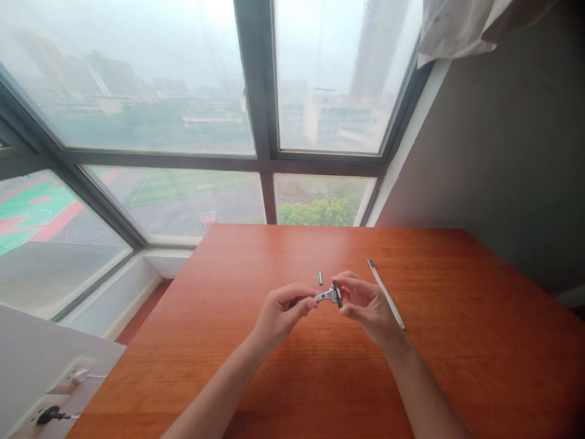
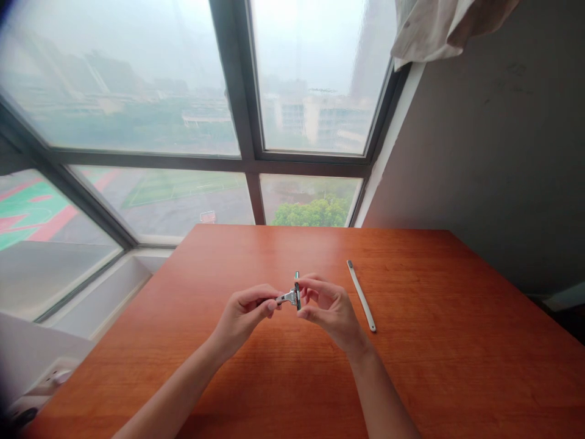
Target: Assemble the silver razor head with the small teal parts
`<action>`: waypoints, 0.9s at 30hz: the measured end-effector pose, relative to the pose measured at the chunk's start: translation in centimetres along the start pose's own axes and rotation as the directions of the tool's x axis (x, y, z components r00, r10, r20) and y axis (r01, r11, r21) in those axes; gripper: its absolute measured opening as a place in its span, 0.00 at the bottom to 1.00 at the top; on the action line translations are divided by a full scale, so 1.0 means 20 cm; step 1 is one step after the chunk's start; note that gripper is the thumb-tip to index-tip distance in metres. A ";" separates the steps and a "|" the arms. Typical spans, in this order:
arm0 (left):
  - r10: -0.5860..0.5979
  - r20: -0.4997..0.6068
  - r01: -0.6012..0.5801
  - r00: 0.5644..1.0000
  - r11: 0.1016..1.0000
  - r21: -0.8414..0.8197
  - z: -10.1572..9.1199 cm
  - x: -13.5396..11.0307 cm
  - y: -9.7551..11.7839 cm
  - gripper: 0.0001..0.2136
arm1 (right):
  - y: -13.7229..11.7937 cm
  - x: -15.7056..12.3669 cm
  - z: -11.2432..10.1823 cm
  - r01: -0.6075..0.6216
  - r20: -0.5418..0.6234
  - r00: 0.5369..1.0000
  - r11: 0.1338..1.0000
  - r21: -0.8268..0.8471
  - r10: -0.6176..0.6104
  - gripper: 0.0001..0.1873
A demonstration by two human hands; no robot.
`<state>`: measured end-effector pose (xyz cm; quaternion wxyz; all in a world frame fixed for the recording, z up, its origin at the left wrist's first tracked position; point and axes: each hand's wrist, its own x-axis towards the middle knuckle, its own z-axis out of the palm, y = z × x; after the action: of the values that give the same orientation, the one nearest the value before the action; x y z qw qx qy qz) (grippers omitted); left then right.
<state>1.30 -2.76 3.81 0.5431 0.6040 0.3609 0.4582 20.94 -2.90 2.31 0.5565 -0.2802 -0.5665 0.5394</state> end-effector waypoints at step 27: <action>0.004 0.015 -0.004 1.000 1.000 -0.027 0.00 0.00 0.00 0.07 | -0.01 0.00 0.00 0.035 0.007 0.999 0.998 -0.046 -0.035 0.20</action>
<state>1.29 -2.72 3.76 0.5531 0.6008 0.3492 0.4595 20.98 -3.02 2.49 0.5574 -0.2812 -0.5855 0.5171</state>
